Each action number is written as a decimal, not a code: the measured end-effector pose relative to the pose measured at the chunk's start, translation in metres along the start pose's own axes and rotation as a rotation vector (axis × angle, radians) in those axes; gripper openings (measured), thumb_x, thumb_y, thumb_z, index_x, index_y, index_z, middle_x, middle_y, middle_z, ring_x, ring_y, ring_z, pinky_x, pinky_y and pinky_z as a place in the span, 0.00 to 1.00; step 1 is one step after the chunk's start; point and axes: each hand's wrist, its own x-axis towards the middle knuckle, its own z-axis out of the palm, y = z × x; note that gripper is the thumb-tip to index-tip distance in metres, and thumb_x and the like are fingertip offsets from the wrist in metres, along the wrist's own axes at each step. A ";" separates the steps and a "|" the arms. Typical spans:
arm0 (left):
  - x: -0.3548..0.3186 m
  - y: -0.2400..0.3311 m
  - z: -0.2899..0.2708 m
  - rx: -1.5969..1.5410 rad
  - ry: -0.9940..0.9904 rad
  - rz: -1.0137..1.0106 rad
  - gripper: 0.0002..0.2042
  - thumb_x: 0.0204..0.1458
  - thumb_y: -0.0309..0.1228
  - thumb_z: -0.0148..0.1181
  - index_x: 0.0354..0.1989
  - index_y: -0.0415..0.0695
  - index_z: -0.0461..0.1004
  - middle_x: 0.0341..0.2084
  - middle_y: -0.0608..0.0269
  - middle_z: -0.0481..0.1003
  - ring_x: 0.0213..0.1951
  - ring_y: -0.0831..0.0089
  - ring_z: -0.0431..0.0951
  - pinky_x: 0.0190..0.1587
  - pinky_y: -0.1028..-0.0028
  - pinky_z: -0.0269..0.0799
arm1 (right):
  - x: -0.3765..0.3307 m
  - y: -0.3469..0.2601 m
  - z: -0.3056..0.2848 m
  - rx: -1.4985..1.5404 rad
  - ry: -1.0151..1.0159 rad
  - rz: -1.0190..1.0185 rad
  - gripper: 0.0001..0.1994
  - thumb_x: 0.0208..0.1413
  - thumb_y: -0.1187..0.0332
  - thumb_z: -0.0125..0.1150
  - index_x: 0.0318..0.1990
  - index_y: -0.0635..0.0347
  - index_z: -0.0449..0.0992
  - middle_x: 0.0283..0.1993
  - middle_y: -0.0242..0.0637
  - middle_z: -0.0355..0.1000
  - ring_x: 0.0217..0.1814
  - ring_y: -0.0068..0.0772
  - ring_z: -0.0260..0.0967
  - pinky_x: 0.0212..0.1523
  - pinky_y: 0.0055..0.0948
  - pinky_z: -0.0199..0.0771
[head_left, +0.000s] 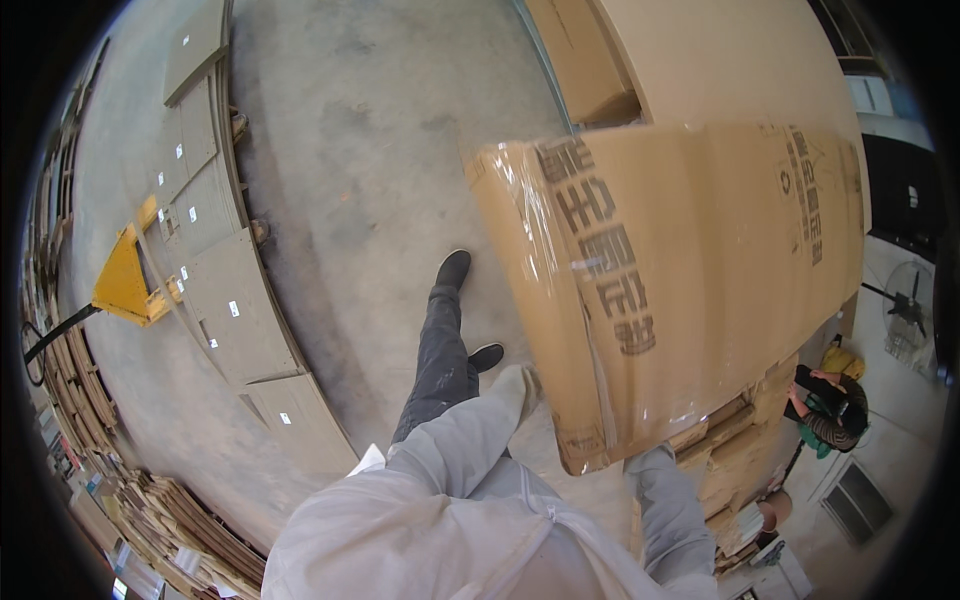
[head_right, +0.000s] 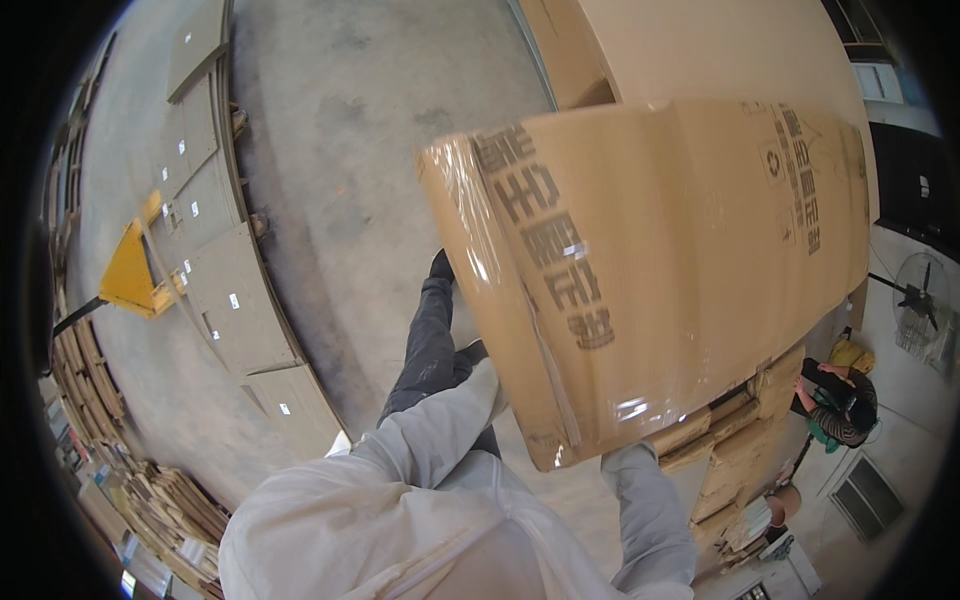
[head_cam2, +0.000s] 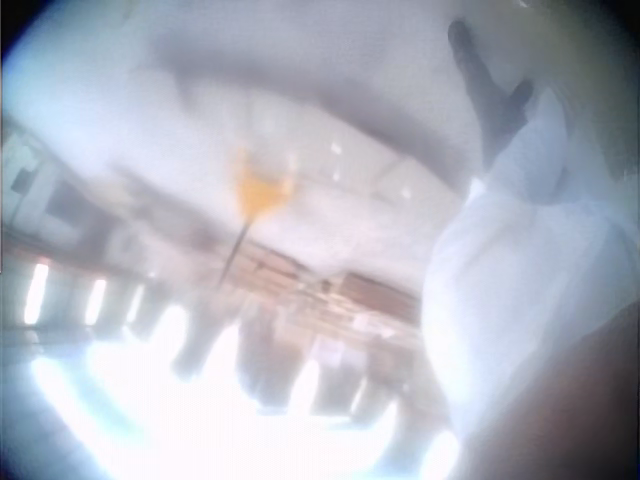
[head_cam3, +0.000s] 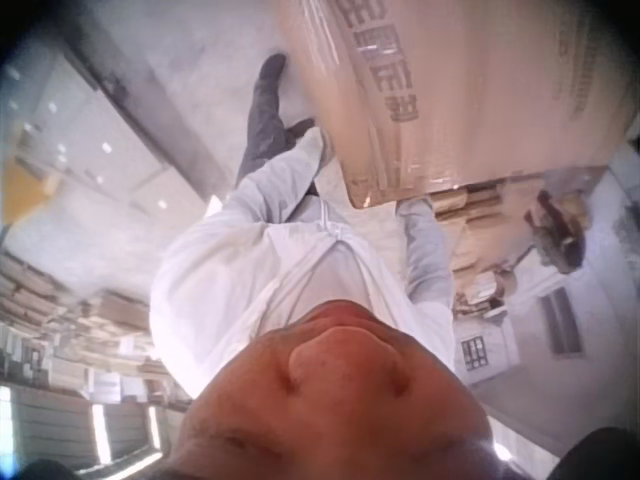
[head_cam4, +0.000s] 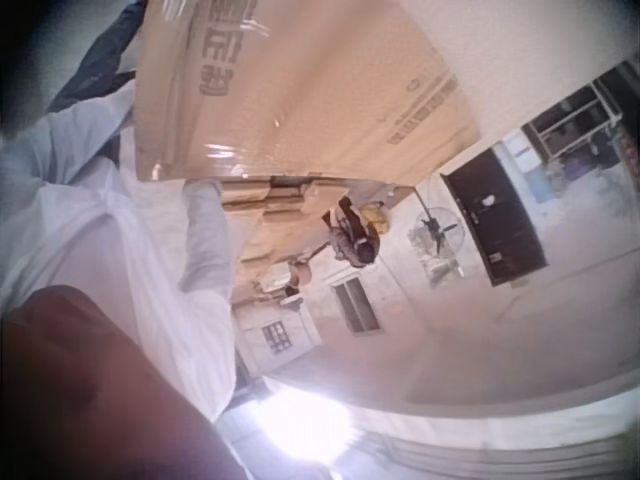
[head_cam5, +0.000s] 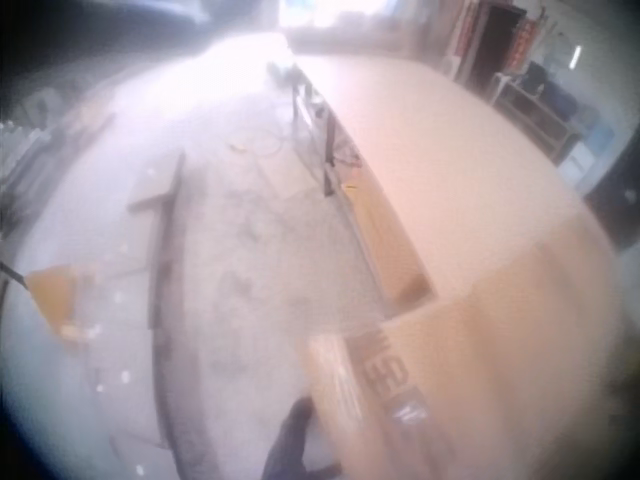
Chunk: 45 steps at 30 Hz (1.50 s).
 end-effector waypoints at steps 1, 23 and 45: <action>0.008 0.021 -0.002 -0.001 0.007 0.017 0.15 0.63 0.33 0.51 0.55 0.40 0.71 0.45 0.54 0.78 0.43 0.58 0.80 0.45 0.61 0.75 | -0.004 0.005 -0.002 0.055 0.013 0.058 0.20 0.60 0.72 0.51 0.60 0.60 0.71 0.54 0.47 0.74 0.58 0.45 0.71 0.59 0.43 0.69; -0.334 0.395 0.081 1.159 0.271 1.941 0.17 0.48 0.26 0.67 0.46 0.42 0.72 0.39 0.56 0.76 0.38 0.52 0.80 0.38 0.62 0.77 | 0.107 -0.427 -0.273 0.869 -0.029 -0.472 0.26 0.71 0.55 0.45 0.67 0.66 0.62 0.52 0.40 0.73 0.56 0.30 0.69 0.59 0.34 0.68; -0.221 0.331 0.090 1.815 0.962 1.406 0.32 0.65 0.51 0.36 0.74 0.48 0.52 0.76 0.58 0.47 0.76 0.60 0.42 0.76 0.54 0.33 | -0.205 -0.143 -0.082 0.904 0.109 -0.242 0.35 0.55 0.75 0.56 0.72 0.69 0.55 0.70 0.45 0.63 0.69 0.31 0.62 0.68 0.29 0.60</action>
